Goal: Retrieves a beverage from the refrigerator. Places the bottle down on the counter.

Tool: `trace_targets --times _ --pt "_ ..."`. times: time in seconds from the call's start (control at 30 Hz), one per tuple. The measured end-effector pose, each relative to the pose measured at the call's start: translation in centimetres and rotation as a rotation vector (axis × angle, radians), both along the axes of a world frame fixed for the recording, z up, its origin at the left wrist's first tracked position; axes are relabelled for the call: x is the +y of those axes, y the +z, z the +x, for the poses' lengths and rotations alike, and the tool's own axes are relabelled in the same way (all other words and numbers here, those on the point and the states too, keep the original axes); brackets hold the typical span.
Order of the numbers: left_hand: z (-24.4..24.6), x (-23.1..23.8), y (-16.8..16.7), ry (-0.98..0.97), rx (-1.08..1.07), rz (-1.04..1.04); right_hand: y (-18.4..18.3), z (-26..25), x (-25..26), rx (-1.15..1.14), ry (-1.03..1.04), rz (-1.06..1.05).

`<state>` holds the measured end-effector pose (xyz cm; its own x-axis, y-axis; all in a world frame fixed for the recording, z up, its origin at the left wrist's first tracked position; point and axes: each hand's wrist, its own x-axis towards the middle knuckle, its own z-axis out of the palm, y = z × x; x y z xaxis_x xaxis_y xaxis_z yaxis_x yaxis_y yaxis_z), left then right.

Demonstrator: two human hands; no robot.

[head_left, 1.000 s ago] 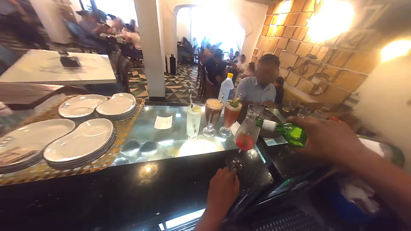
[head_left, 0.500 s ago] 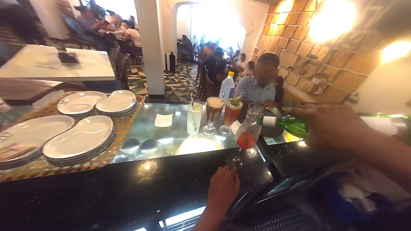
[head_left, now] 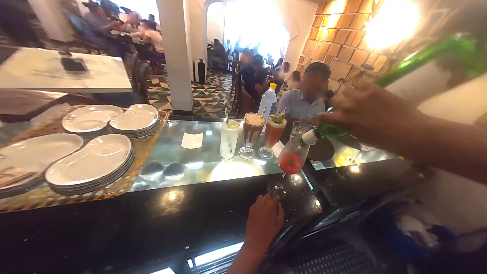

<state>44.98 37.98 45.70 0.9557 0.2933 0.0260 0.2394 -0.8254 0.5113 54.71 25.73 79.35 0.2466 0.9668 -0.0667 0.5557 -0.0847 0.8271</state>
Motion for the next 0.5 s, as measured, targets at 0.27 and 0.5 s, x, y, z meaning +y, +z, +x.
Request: trace_targets --times 0.27,0.5 --pt "-0.6 1.6 -0.7 0.05 -0.235 -0.392 0.6 -0.5 3.3 -0.051 0.153 -0.116" --pt "-5.9 2.6 0.2 0.123 -0.47 -1.624 1.1 0.0 1.8 0.038 -0.069 0.019"
